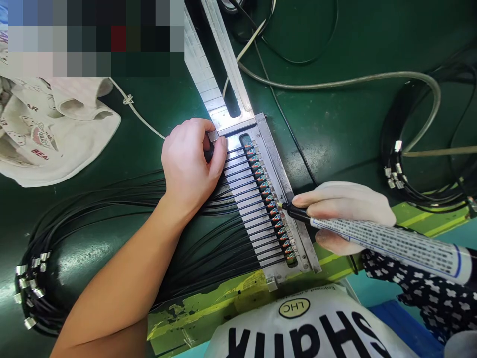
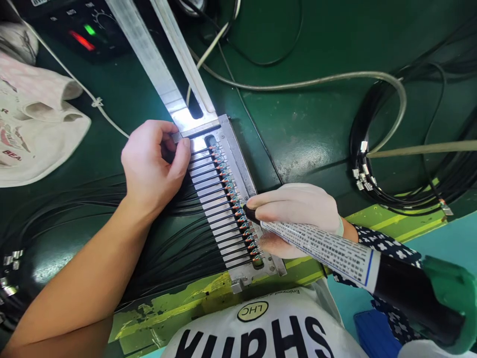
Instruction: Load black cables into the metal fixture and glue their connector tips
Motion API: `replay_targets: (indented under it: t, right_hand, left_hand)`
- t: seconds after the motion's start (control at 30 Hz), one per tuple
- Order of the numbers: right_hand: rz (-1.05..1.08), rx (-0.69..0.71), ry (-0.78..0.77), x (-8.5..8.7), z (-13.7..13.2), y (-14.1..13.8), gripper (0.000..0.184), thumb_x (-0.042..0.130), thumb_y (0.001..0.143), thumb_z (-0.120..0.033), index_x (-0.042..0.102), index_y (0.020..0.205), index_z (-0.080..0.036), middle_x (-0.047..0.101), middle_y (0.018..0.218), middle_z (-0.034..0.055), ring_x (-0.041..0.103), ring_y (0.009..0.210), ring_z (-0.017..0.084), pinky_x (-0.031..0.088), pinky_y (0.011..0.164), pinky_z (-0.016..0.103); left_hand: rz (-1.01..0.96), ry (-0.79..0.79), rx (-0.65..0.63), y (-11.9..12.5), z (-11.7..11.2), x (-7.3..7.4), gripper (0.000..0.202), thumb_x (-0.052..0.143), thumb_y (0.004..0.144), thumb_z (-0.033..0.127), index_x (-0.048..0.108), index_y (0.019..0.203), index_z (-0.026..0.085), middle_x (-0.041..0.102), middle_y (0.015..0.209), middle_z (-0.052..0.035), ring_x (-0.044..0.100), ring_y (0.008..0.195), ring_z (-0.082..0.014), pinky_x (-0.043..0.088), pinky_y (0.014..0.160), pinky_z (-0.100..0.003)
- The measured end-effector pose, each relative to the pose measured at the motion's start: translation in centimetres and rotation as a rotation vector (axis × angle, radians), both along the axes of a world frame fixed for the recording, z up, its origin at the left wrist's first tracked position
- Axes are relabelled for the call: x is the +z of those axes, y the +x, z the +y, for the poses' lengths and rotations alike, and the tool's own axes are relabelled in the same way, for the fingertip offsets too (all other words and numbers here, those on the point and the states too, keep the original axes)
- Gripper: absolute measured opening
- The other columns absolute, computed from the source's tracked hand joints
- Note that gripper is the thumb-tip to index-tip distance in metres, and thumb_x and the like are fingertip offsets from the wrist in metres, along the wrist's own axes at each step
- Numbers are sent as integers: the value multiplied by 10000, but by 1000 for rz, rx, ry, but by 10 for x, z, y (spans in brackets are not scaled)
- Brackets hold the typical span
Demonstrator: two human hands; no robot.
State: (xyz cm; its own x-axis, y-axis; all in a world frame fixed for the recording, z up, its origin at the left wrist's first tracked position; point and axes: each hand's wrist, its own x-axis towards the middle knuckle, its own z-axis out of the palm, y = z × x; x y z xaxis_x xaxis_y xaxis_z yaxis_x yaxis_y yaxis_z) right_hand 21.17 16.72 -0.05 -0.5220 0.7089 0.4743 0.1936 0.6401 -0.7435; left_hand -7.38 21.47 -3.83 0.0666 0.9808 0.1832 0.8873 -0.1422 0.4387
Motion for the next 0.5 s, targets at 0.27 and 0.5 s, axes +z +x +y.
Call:
replay_targets:
  t: [0.27, 0.5]
  right_hand:
    - [3, 23, -2, -1, 0, 1, 152, 711, 860, -257, 689, 968, -153, 778, 964, 145, 763, 804, 204, 636, 671, 298]
    - [6, -1, 4, -1, -1, 0, 151, 715, 865, -279, 689, 944, -153, 779, 958, 150, 762, 792, 199, 633, 662, 297]
  left_hand:
    - [20, -5, -12, -1, 1, 0, 283, 485, 960, 464, 594, 1098, 242, 639, 897, -45, 638, 981, -251, 483, 838, -457]
    - [17, 16, -6, 0, 0, 0, 216, 512, 948, 431, 593, 1073, 274, 646, 887, -55, 651, 956, -266, 495, 825, -460]
